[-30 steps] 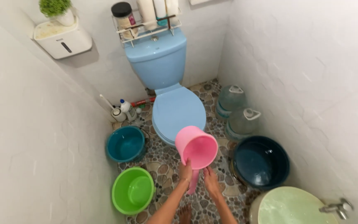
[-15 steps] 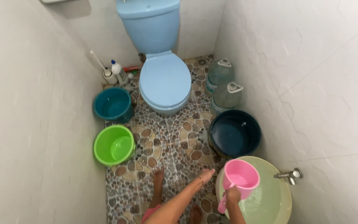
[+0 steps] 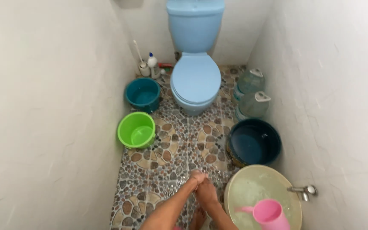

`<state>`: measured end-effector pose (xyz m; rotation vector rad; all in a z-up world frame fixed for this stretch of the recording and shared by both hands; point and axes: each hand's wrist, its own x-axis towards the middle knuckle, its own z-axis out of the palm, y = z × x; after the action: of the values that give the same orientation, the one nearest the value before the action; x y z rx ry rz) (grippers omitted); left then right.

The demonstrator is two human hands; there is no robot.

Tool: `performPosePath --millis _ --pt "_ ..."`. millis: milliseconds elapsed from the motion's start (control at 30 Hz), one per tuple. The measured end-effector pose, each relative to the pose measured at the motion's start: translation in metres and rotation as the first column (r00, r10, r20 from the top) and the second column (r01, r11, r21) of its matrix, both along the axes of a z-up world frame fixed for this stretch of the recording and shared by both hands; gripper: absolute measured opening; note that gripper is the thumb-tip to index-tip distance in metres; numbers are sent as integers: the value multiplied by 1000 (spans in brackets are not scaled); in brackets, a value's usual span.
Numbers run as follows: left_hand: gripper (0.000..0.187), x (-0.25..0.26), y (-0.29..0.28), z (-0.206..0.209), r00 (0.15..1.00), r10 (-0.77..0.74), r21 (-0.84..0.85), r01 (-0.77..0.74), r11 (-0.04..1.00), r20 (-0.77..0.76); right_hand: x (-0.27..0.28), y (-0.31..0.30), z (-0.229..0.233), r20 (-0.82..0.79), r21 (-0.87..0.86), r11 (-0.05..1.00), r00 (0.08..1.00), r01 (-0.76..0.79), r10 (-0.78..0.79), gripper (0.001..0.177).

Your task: Cleaning the exterior and surrounding area of a toilet using a brush, toothbrush, and water.

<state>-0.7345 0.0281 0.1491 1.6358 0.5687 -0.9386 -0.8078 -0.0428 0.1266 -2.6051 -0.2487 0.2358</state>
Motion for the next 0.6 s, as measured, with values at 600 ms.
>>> performPosePath --millis 600 --pt "11 14 138 180 890 354 -316 -260 912 288 91 39 209 125 259 871 880 418 -459 24"
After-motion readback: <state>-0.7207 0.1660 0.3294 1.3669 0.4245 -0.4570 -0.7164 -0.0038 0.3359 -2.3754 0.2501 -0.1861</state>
